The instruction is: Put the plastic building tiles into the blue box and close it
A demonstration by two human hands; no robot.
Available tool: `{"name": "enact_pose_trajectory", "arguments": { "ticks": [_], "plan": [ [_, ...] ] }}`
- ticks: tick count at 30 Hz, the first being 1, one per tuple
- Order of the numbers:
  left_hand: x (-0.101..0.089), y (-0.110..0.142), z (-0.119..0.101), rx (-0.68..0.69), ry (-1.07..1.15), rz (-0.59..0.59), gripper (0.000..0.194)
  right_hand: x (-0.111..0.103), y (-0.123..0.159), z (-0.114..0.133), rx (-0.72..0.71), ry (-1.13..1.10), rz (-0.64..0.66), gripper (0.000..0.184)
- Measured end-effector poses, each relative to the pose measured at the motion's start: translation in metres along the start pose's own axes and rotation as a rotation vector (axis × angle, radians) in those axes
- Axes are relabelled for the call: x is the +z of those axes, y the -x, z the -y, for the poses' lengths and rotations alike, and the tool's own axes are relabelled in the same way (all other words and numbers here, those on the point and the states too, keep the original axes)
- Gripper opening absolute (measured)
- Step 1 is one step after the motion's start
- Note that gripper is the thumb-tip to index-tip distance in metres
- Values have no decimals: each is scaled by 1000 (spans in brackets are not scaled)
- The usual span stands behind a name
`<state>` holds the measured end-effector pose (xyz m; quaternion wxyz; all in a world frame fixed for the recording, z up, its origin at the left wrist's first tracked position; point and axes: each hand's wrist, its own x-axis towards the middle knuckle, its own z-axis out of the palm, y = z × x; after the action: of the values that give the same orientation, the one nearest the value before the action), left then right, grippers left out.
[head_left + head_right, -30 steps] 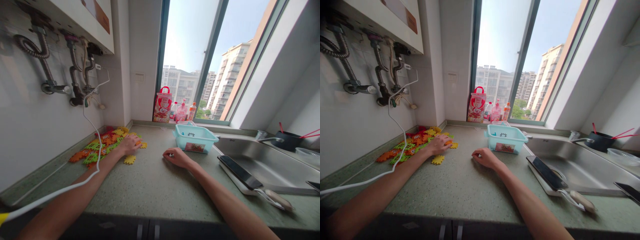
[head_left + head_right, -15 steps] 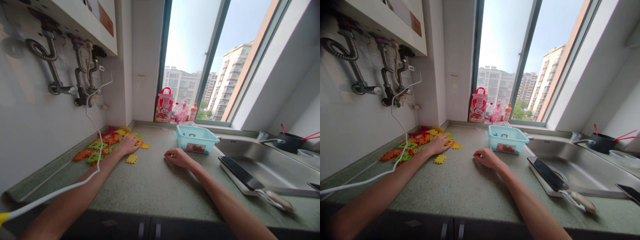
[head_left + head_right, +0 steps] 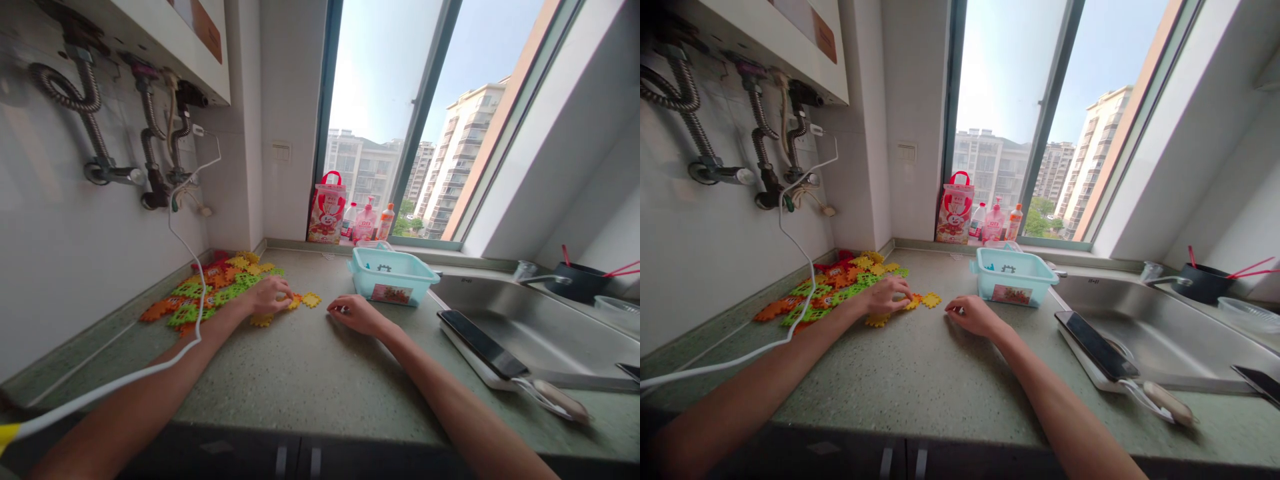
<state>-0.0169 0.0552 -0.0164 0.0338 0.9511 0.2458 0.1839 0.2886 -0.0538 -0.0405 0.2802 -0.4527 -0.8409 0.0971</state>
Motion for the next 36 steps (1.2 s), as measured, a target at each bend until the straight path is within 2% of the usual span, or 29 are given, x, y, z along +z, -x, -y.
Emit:
{"name": "enact_pose_trajectory", "arguments": {
  "ticks": [3, 5, 9, 12, 17, 20, 23, 27, 30, 32, 36],
  "plan": [
    [1, 0, -9, 64, 107, 29, 22, 11, -2, -3, -27, 60, -96, 30],
    [1, -1, -14, 84, 151, 48, 23, 17, -4, -4, -52, 126, -115, 36],
    [0, -2, -18, 100, 156, 72, 28, 20, -9, -9, -63, 170, -62, 17],
    [2, -2, -11, 70, 103, 63, 30, 13, -8, -15, -15, 165, -66, 12],
    [3, -1, 2, -96, -96, -65, 39, 3, -1, -25, 89, 167, -96, 26],
    [0, -2, 0, -124, -170, -189, 47, 1, 1, -28, 71, 171, -100, 20],
    [2, -5, -10, 9, -71, -215, 40, 0, 0, -30, 16, 157, -56, 18],
    [19, -9, -22, 239, 143, -6, 23, -2, 0, -32, 8, 138, -45, 18],
    [28, -9, -27, 239, 155, 34, 22, -3, -1, -28, 46, 144, -121, 23],
    [26, -9, -30, 225, 118, 30, 23, -4, -3, -20, 43, 137, -236, 25],
    [3, -9, -35, 166, 10, -43, 35, -4, -10, 6, -30, 77, -462, 30]
  ]
}}
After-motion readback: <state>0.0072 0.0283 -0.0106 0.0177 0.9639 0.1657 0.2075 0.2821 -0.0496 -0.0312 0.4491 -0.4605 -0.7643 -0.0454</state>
